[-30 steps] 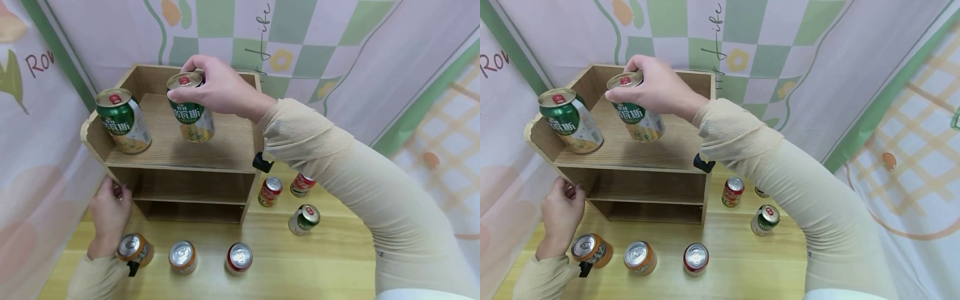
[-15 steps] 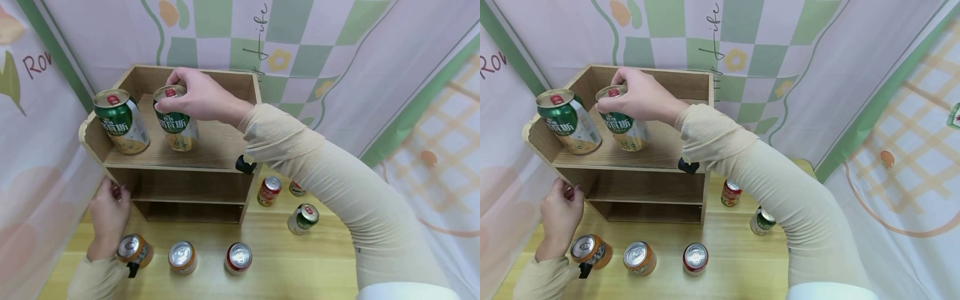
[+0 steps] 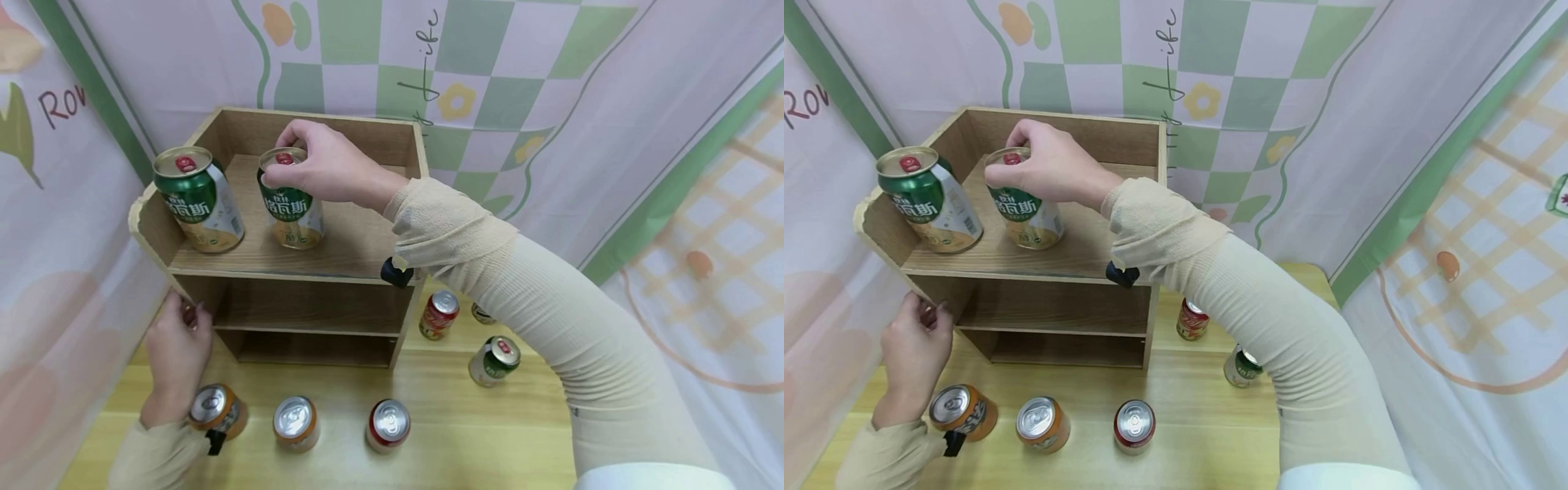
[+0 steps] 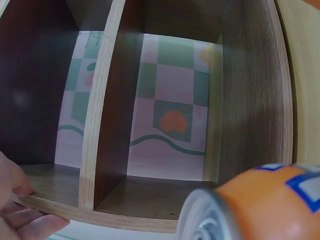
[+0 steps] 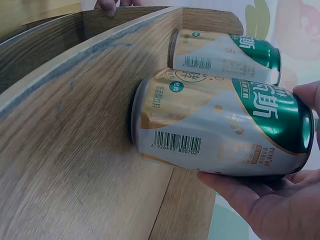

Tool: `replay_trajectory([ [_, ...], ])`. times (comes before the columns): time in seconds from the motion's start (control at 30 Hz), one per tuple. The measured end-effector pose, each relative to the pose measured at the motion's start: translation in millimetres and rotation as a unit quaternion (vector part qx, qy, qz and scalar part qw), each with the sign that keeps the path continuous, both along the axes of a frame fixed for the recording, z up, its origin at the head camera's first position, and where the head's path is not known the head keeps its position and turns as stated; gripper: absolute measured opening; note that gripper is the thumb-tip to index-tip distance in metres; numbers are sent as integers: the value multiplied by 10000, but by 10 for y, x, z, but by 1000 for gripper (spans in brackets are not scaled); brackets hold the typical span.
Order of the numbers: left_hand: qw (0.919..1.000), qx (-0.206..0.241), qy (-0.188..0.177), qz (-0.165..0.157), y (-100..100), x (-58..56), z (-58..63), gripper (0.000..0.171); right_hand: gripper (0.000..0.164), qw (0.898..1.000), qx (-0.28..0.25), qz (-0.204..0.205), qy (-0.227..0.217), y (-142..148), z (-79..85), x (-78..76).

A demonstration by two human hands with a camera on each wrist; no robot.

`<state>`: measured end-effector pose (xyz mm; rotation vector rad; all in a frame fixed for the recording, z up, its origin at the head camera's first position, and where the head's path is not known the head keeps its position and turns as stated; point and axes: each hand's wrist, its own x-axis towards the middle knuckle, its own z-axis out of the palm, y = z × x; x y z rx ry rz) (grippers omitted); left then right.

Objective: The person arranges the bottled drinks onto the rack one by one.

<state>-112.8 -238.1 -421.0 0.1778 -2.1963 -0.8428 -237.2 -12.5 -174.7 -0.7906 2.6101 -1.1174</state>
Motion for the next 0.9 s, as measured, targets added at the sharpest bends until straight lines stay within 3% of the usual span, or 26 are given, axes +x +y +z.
replay_trajectory([
  [0.9, 9999, 41, 74, -70, -13, -2, -9, 16, 41, 9994, 118, 313, -17, 57, -41, -62],
])
